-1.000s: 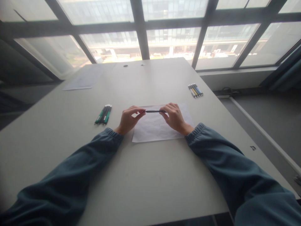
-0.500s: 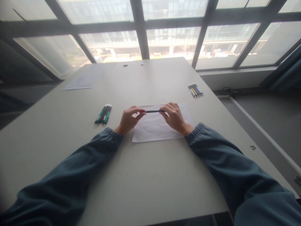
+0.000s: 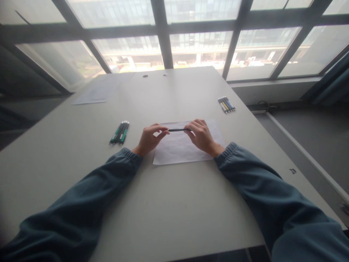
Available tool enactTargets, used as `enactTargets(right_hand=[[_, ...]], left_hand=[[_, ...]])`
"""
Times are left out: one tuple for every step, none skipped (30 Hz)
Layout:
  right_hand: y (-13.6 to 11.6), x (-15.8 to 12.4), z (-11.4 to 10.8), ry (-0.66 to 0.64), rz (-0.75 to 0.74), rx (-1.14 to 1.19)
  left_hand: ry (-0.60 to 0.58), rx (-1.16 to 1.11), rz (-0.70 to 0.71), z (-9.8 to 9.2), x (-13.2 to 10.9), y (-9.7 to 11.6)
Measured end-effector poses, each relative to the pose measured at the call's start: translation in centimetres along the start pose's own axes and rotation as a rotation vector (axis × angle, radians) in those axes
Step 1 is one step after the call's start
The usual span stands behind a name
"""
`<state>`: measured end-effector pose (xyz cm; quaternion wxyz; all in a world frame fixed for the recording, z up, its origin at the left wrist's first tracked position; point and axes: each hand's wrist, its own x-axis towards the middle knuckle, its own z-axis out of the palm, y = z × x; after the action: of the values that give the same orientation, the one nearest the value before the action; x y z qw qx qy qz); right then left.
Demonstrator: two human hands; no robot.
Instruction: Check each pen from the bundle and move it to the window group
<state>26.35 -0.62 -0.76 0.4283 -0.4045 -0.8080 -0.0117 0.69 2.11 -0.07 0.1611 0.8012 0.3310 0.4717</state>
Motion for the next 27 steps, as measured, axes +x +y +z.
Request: enactTargets(right_hand=[[0.00, -0.01, 0.01, 0.002, -0.003, 0.003], [0.01, -0.02, 0.02, 0.003, -0.005, 0.006], [0.01, -0.03, 0.02, 0.000, -0.005, 0.009], [0.00, -0.04, 0.03, -0.003, -0.003, 0.009], [-0.01, -0.04, 0.03, -0.007, -0.001, 0.007], [-0.02, -0.04, 0.02, -0.013, 0.000, 0.004], [-0.04, -0.04, 0.02, -0.019, -0.002, -0.001], [-0.06, -0.04, 0.01, -0.023, -0.006, -0.006], [-0.07, -0.03, -0.01, -0.028, -0.012, -0.012], [-0.08, -0.02, -0.02, -0.034, -0.020, -0.018], [-0.09, -0.02, -0.03, -0.042, -0.030, -0.023], [-0.09, -0.01, -0.04, -0.047, -0.039, -0.026], [-0.09, 0.00, -0.05, -0.053, -0.048, -0.029], [-0.08, 0.01, -0.07, -0.059, -0.055, -0.031], [-0.08, 0.02, -0.08, -0.066, -0.059, -0.032], [-0.09, 0.04, -0.09, -0.074, -0.063, -0.034], [-0.10, 0.05, -0.10, -0.082, -0.065, -0.037], [-0.11, 0.07, -0.10, -0.089, -0.068, -0.041], [-0.12, 0.08, -0.11, -0.096, -0.073, -0.045], [-0.14, 0.10, -0.11, -0.100, -0.078, -0.051], [-0.15, 0.11, -0.11, -0.102, -0.081, -0.057], [-0.16, 0.12, -0.10, -0.105, -0.083, -0.062], [-0.16, 0.13, -0.09, -0.109, -0.084, -0.065], [-0.16, 0.14, -0.08, -0.113, -0.084, -0.068], [-0.15, 0.14, -0.07, -0.118, -0.084, -0.069], [-0.14, 0.14, -0.05, -0.122, -0.085, -0.069], [-0.12, 0.13, -0.04, -0.126, -0.086, -0.068]], left_hand=[[0.000, -0.003, 0.007, 0.01, 0.01, 0.00], [0.000, -0.007, 0.013, 0.01, 0.03, 0.00], [-0.001, -0.009, 0.019, 0.02, 0.04, 0.01], [-0.003, -0.011, 0.024, 0.01, 0.05, 0.02], [-0.005, -0.013, 0.027, 0.01, 0.05, 0.04], [-0.007, -0.013, 0.028, 0.00, 0.05, 0.07], [-0.008, -0.013, 0.027, -0.02, 0.06, 0.11], [-0.011, -0.012, 0.026, -0.03, 0.06, 0.15], [-0.015, -0.010, 0.023, -0.05, 0.06, 0.19], [-0.019, -0.008, 0.022, -0.06, 0.07, 0.23], [-0.022, -0.007, 0.024, -0.07, 0.07, 0.27], [-0.024, -0.009, 0.028, -0.08, 0.08, 0.32], [-0.024, -0.013, 0.033, -0.09, 0.09, 0.36], [-0.024, -0.017, 0.038, -0.10, 0.10, 0.39], [-0.022, -0.021, 0.041, -0.10, 0.12, 0.43], [-0.023, -0.024, 0.044, -0.11, 0.13, 0.45], [-0.024, -0.028, 0.048, -0.12, 0.16, 0.46], [-0.026, -0.031, 0.054, -0.13, 0.18, 0.45], [-0.026, -0.035, 0.068, -0.15, 0.21, 0.43], [-0.023, -0.037, 0.087, -0.17, 0.25, 0.39], [-0.017, -0.037, 0.109, -0.19, 0.28, 0.33], [-0.009, -0.036, 0.131, -0.21, 0.31, 0.27], [-0.002, -0.033, 0.150, -0.23, 0.34, 0.20], [0.003, -0.030, 0.162, -0.24, 0.35, 0.15], [0.007, -0.028, 0.170, -0.25, 0.37, 0.10], [0.008, -0.027, 0.173, -0.26, 0.37, 0.08], [0.007, -0.026, 0.175, -0.27, 0.37, 0.08]])
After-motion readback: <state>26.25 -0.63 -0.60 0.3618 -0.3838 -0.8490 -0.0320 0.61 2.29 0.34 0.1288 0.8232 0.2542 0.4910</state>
